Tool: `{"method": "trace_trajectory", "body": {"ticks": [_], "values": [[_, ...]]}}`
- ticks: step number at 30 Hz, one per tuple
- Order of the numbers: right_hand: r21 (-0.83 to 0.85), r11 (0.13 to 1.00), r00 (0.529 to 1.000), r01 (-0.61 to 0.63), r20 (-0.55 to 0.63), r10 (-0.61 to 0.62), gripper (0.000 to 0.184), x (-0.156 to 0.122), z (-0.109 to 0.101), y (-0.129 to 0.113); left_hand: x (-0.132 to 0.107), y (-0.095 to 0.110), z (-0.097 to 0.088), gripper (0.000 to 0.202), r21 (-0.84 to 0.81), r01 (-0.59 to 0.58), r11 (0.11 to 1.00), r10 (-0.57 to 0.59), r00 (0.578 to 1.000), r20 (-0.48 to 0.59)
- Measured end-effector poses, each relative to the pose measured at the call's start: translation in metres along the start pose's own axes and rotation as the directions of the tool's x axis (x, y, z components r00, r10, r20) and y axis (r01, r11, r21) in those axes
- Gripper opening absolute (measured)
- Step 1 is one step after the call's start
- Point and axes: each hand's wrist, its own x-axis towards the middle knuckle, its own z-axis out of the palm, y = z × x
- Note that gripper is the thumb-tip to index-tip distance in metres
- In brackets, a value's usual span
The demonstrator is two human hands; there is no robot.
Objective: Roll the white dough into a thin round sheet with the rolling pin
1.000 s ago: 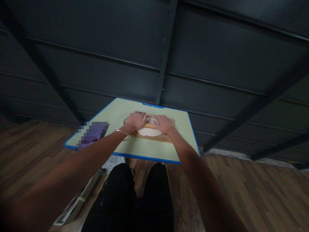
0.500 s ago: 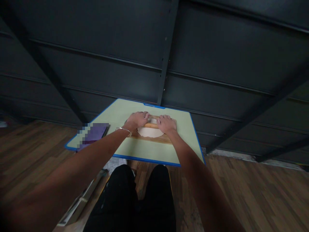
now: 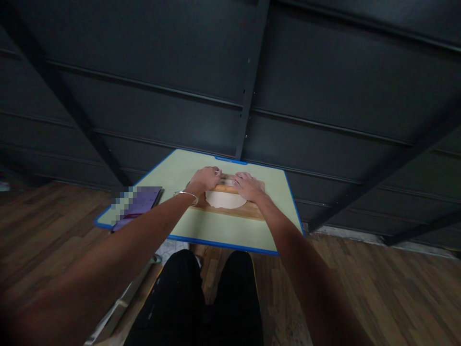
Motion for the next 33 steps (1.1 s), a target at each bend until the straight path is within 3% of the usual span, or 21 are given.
{"method": "trace_trajectory", "body": {"ticks": [6, 12, 16, 20, 28, 33], "values": [[0.001, 0.998, 0.998, -0.061, 0.001, 0.061, 0.045, 0.004, -0.004, -0.005, -0.003, 0.001, -0.002, 0.054, 0.031, -0.012, 0.999, 0.014, 0.997, -0.076], [0.009, 0.990, 0.988, -0.144, 0.055, 0.143, 0.057, 0.014, 0.002, 0.001, 0.006, 0.000, -0.001, 0.056, 0.046, -0.036, 0.998, 0.038, 0.997, -0.061], [0.030, 0.983, 0.980, -0.182, 0.084, 0.179, 0.058, 0.017, 0.002, 0.003, 0.004, 0.000, 0.004, 0.066, 0.131, -0.186, 0.974, 0.192, 0.981, -0.034], [-0.001, 0.975, 0.974, -0.222, 0.041, 0.221, 0.051, 0.012, 0.000, -0.001, -0.004, 0.001, 0.007, 0.061, 0.158, -0.309, 0.938, 0.315, 0.949, -0.012], [-0.050, 0.939, 0.940, -0.339, 0.019, 0.341, 0.048, 0.008, -0.004, -0.012, 0.009, -0.001, 0.011, 0.057, 0.064, -0.239, 0.969, 0.237, 0.971, 0.037], [-0.001, 0.979, 0.977, -0.202, 0.066, 0.201, 0.057, 0.007, -0.009, -0.011, 0.013, -0.001, 0.012, 0.063, 0.056, -0.160, 0.986, 0.152, 0.980, 0.130]]}}
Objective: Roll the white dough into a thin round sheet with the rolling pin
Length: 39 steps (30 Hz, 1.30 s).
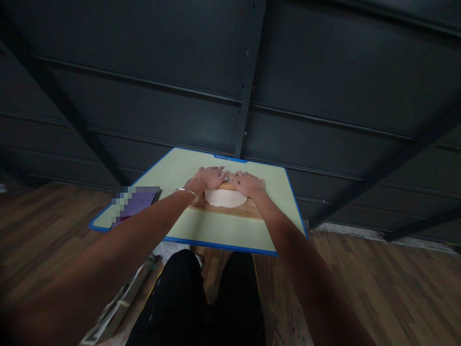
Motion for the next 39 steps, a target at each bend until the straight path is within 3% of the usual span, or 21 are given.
{"method": "trace_trajectory", "body": {"ticks": [3, 11, 19, 27, 33, 39], "values": [[-0.003, 0.998, 0.998, 0.058, -0.011, -0.058, 0.055, 0.000, 0.000, 0.001, -0.001, 0.002, -0.003, 0.063, 0.015, -0.003, 1.000, 0.003, 1.000, 0.030], [-0.080, 0.997, 0.999, -0.025, -0.026, 0.023, 0.045, 0.010, 0.004, 0.001, 0.001, 0.009, -0.008, 0.071, 0.091, 0.011, 0.996, -0.009, 1.000, -0.019], [-0.119, 0.989, 0.995, -0.092, -0.038, 0.088, 0.063, 0.020, -0.005, -0.003, 0.016, 0.007, -0.008, 0.076, -0.013, 0.104, 0.994, -0.105, 0.993, -0.046], [-0.041, 0.982, 0.980, -0.182, -0.086, 0.178, 0.064, 0.042, -0.001, 0.001, 0.033, 0.001, -0.008, 0.083, -0.066, 0.160, 0.985, -0.165, 0.983, -0.077], [0.009, 0.966, 0.957, -0.257, -0.133, 0.256, 0.062, 0.052, 0.000, 0.003, 0.033, 0.000, -0.012, 0.080, 0.011, 0.093, 0.996, -0.089, 0.977, -0.193], [0.037, 0.953, 0.946, -0.301, -0.113, 0.304, 0.059, 0.064, 0.000, 0.006, 0.038, 0.000, -0.014, 0.079, 0.094, 0.047, 0.994, -0.026, 0.976, -0.216]]}}
